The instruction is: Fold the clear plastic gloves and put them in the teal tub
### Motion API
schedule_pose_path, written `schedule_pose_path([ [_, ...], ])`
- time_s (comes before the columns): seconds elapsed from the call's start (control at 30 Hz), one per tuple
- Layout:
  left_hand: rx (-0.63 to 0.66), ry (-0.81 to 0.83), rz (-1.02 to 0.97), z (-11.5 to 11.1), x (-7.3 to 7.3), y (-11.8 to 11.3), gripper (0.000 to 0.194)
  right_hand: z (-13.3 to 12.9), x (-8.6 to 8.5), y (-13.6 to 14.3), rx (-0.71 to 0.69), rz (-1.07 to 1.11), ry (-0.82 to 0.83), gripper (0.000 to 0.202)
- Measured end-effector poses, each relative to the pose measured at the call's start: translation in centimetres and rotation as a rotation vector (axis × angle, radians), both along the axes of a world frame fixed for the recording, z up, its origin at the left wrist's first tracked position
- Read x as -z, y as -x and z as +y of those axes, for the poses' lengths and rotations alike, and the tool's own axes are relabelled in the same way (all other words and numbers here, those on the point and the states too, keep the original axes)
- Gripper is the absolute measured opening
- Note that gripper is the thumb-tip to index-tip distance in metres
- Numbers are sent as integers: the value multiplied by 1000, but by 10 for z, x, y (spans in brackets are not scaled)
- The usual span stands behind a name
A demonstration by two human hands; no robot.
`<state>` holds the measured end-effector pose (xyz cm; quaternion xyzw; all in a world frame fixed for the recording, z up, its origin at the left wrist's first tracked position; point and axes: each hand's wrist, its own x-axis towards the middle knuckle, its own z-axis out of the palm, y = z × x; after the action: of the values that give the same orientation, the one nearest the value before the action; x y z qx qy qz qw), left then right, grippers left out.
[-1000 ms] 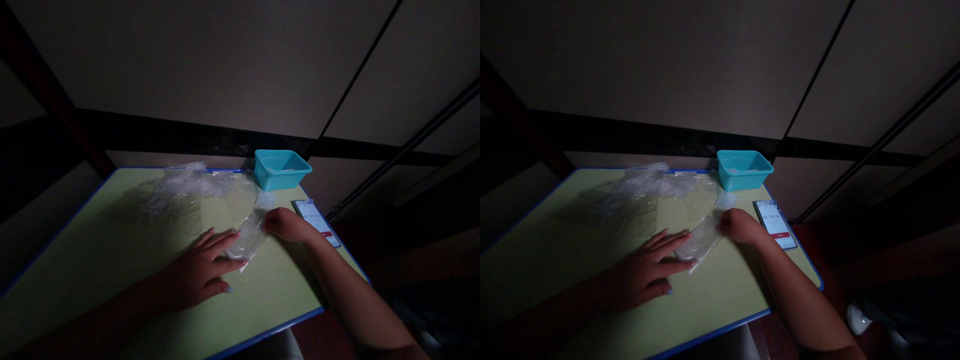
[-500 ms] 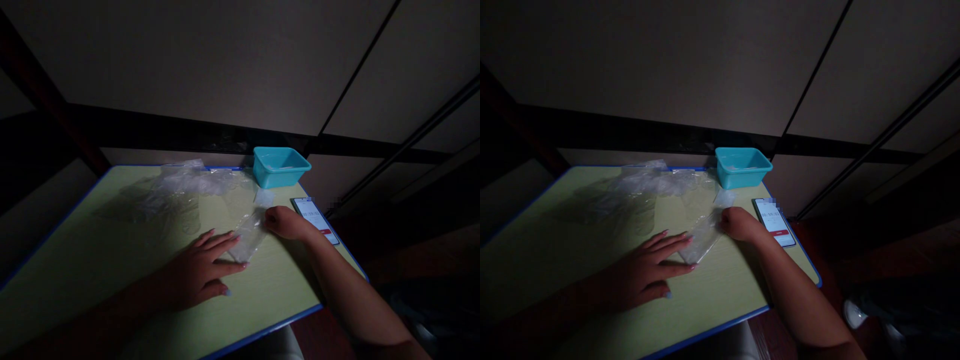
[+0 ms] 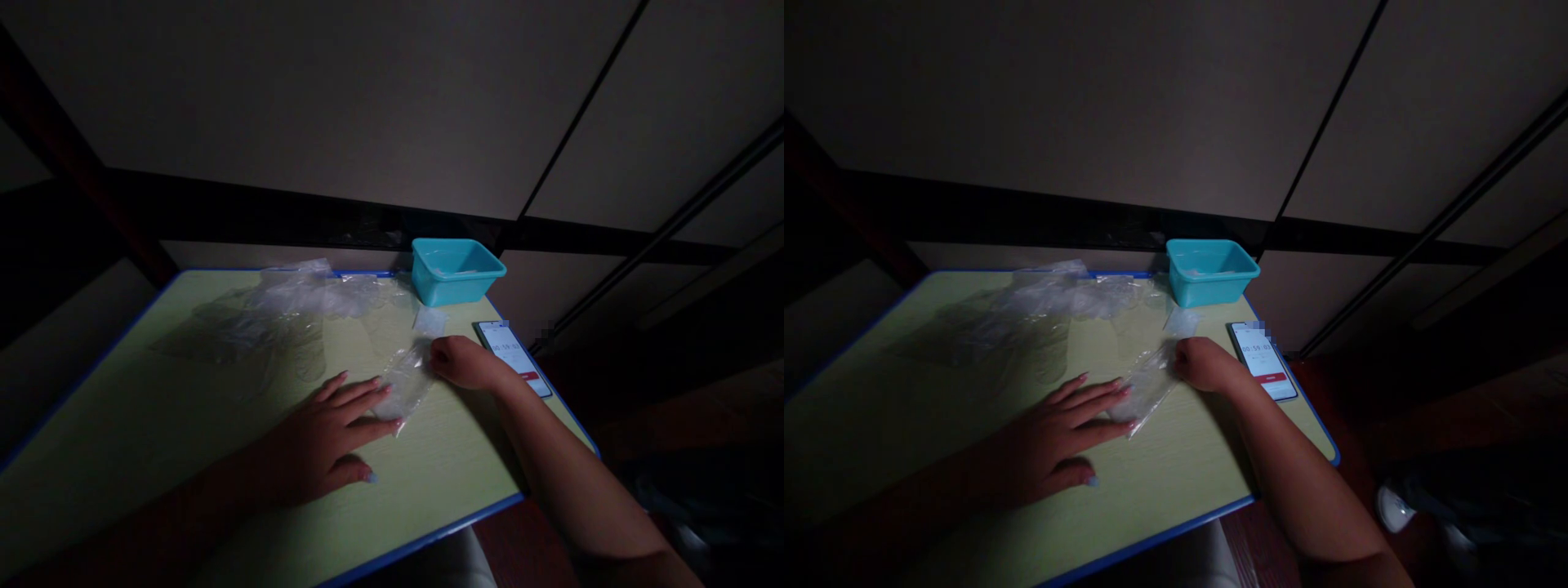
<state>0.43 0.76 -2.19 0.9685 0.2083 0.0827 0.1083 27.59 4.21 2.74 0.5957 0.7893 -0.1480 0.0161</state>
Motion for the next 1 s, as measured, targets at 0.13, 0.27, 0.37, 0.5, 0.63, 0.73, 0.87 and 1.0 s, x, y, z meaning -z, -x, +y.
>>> schedule_pose_path([
  [0.13,3,10,-4,0,-1,0,61,0,0,0,7,-26,16,15],
  [0.27,12,12,8,1,-2,1,60,-1,-1,-2,-5,-43,37,17],
  [0.37,18,4,1,1,-2,1,60,-1,-2,-4,-10,-64,50,21],
  [0.5,19,5,-10,1,-1,1,59,0,-3,-4,-11,-95,66,23],
  [0.63,13,15,5,0,-2,0,59,0,-4,-4,-1,-113,72,23],
  [0.73,10,36,8,0,-3,-1,61,0,-3,-4,0,-118,74,24],
  [0.87,12,37,-4,0,-3,0,63,0,-2,-3,2,-134,71,24],
  [1.0,19,31,-9,1,-2,1,62,0,-2,-2,19,-158,72,26],
])
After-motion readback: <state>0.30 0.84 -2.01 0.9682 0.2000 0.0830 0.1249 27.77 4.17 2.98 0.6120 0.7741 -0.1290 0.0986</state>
